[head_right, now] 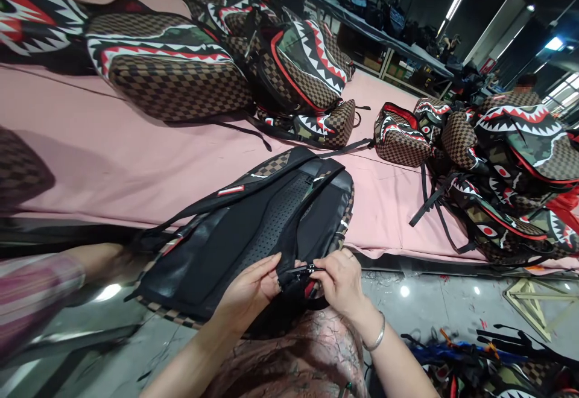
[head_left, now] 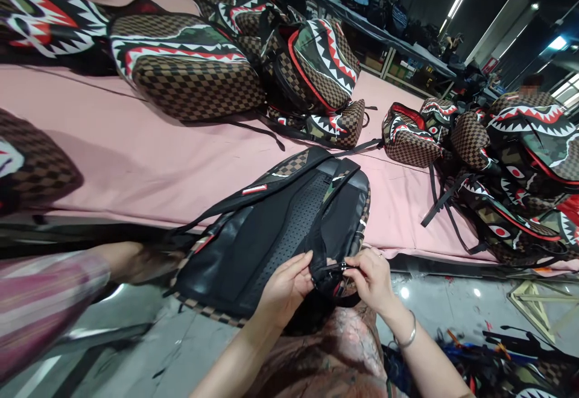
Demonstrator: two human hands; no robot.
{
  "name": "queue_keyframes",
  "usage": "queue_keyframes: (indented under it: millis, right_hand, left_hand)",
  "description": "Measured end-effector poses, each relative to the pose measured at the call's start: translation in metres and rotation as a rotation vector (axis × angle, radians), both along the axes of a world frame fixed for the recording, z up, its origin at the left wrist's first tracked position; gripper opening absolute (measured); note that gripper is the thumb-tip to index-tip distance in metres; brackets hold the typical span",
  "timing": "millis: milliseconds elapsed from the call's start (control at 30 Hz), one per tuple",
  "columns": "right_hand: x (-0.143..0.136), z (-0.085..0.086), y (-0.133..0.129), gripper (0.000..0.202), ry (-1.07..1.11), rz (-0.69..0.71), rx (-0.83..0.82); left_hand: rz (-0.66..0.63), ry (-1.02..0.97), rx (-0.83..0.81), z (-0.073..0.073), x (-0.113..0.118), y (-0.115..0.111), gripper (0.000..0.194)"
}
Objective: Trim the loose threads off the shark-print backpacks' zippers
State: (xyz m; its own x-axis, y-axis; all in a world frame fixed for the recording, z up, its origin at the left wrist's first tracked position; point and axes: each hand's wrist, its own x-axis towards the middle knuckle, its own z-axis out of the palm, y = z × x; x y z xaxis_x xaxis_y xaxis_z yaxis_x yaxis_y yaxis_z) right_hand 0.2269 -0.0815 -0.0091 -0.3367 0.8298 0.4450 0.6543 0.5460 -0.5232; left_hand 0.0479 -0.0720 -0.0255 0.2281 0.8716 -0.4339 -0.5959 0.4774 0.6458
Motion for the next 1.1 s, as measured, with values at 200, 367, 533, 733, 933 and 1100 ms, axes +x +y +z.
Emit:
queue_keyframes:
  millis: [200, 367, 533, 733, 933, 1100]
  right_hand:
    - [0.004, 0.006, 0.004, 0.021, -0.007, 0.073, -0.028]
    - [0.001, 0.006, 0.011, 0.021, -0.085, 0.125, 0.031]
    - [0.003, -0.004, 0.001, 0.015, 0.169, -0.007, -0.151]
    - [-0.001, -0.034, -0.038, 0.020, 0.254, -0.106, -0.456]
    - [-0.017, -0.017, -0.045, 0.030, 0.526, -0.061, -0.925]
    - [-0.043, 0.006, -0.020, 0.039, 1.020, -0.080, -1.198]
  left_hand:
    - [0.005, -0.171, -0.160, 0.001, 0.001, 0.001, 0.015]
    - [0.020, -0.157, -0.099, 0.006, 0.003, 0.001, 0.019]
    - [0.024, -0.113, -0.115, 0.001, -0.006, 0.005, 0.018]
    - [0.097, -0.032, -0.138, -0.005, -0.012, 0.012, 0.014]
    - [0.114, 0.612, 0.247, -0.004, -0.016, -0.008, 0.026]
    - [0.188, 1.202, 1.246, -0.009, -0.016, -0.049, 0.040]
